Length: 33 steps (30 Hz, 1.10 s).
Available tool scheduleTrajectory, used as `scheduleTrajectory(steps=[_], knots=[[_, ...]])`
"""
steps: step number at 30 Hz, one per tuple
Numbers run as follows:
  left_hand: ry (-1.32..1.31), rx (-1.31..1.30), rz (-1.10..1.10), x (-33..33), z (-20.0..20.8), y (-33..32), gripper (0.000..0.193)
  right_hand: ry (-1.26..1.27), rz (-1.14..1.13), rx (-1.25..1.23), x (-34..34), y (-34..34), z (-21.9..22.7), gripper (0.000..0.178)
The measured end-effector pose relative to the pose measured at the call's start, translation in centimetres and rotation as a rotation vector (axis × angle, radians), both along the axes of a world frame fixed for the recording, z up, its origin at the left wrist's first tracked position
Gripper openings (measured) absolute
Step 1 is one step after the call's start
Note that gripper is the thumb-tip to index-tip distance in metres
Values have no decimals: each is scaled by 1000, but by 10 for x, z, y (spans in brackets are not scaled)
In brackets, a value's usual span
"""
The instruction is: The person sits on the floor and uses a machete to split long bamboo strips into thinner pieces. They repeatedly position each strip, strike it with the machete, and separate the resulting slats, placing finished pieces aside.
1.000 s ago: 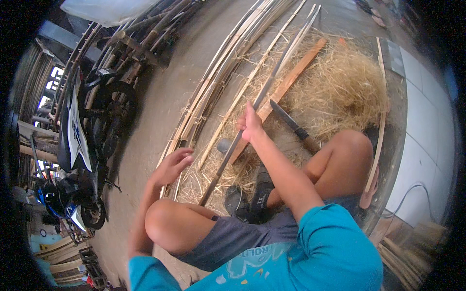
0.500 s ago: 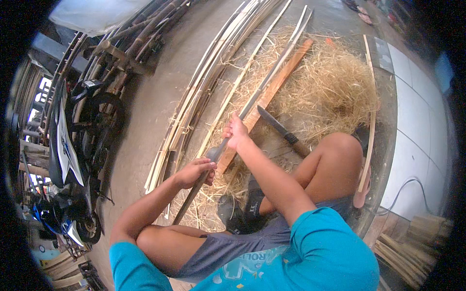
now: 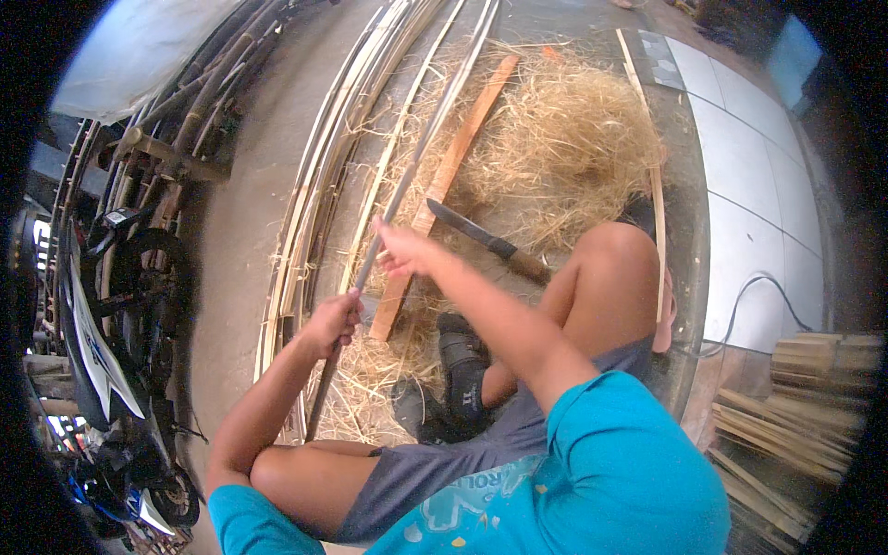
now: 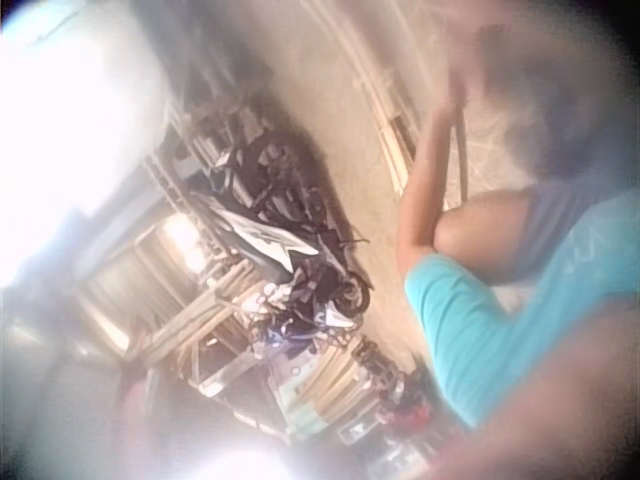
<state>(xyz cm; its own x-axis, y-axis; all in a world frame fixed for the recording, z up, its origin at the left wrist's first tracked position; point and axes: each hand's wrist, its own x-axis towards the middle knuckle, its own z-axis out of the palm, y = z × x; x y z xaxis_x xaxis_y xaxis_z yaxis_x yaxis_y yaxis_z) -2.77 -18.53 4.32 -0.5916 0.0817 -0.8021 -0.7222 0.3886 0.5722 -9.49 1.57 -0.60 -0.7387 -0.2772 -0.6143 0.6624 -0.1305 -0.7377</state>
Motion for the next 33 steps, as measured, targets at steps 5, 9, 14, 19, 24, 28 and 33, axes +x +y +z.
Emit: scheduleTrajectory(steps=[5,9,14,19,24,28,33], knots=[[100,-54,-103,-17,11,1,41,342,204,689,-99,110,39,61],[96,-24,-116,-14,9,-1,41,773,460,1413,-123,211,55,36],[93,13,-98,-10,16,-9,41,439,719,1624,-84,258,-41,28],[81,55,-120,-16,16,-6,40,440,821,1722,-37,277,-114,34],[104,42,-106,-21,15,-5,40,378,916,1642,-64,246,-54,31],[67,22,-102,-19,7,-6,40,358,382,1672,-73,235,45,27],[110,34,-133,-20,2,4,41,125,287,1765,-42,321,129,29]])
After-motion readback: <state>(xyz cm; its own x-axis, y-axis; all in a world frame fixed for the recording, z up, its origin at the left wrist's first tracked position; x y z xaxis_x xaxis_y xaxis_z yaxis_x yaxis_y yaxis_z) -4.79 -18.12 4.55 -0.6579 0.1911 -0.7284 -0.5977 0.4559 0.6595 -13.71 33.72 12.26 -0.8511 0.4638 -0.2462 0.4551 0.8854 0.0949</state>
